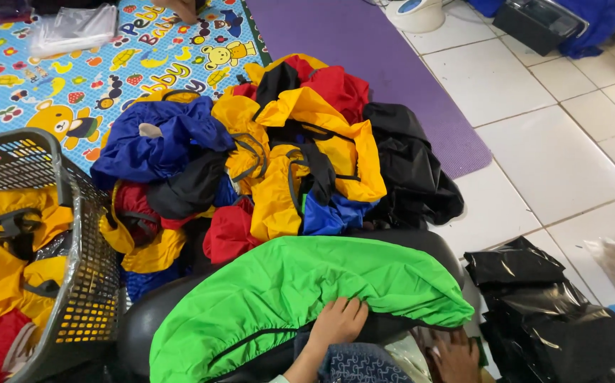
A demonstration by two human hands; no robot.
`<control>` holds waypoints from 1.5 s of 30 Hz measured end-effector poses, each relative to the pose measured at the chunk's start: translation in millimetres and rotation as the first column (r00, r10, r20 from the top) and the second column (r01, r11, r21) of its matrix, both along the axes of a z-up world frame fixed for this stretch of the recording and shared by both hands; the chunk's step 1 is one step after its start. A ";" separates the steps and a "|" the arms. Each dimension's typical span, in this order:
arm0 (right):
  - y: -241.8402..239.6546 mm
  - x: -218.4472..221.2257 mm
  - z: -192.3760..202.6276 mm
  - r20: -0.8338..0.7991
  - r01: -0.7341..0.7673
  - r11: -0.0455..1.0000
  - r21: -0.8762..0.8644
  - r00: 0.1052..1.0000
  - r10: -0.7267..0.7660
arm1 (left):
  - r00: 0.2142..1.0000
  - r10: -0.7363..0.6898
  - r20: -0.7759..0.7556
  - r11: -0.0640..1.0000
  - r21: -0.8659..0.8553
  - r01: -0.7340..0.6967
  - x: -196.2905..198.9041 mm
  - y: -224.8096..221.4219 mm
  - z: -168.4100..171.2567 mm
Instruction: The person is performing quality control and packaging by cleaning a fabric item with a sponge, folding it, and placing it into two layers of plastic packaging.
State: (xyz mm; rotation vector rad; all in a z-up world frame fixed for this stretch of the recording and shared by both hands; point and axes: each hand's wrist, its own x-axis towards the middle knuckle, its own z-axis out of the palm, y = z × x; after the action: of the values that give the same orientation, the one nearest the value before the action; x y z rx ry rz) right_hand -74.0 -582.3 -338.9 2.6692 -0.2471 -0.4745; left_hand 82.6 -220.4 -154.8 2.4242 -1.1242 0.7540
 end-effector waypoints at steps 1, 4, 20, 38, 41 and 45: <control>-2.9 -1.4 3.2 -0.003 -0.003 1.000 -0.001 1.000 0.003 | 1.000 0.003 -0.003 1.000 -0.001 -0.003 1.3 1.0 3.3; -16.8 -19.0 1.9 0.380 0.085 0.987 0.139 0.916 -0.133 | 0.997 0.042 -0.072 0.999 0.037 -0.039 -7.3 3.2 5.6; 1.4 -51.6 11.6 0.544 0.136 0.990 0.039 0.828 -0.135 | 0.934 -0.155 -0.321 0.985 0.022 0.171 -23.3 9.9 7.1; 175.4 176.5 284.8 0.830 -0.685 0.544 0.484 0.556 -0.039 | 0.973 0.037 -0.230 0.987 0.159 0.000 -22.5 -17.9 24.0; 183.3 167.5 250.1 0.789 -0.675 0.624 0.394 0.597 0.148 | 0.969 0.024 -0.247 0.996 0.094 0.000 -19.2 -17.4 17.8; 144.6 179.0 220.1 0.728 -0.620 0.742 0.254 0.628 0.275 | 0.948 0.041 -0.315 0.991 0.135 0.002 -19.7 -17.8 34.2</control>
State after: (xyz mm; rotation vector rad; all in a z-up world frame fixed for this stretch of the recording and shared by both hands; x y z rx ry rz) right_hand 105.0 -437.7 -118.8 3.1229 0.4568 0.6966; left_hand 62.9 -238.2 -120.6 2.5524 -1.0501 0.2825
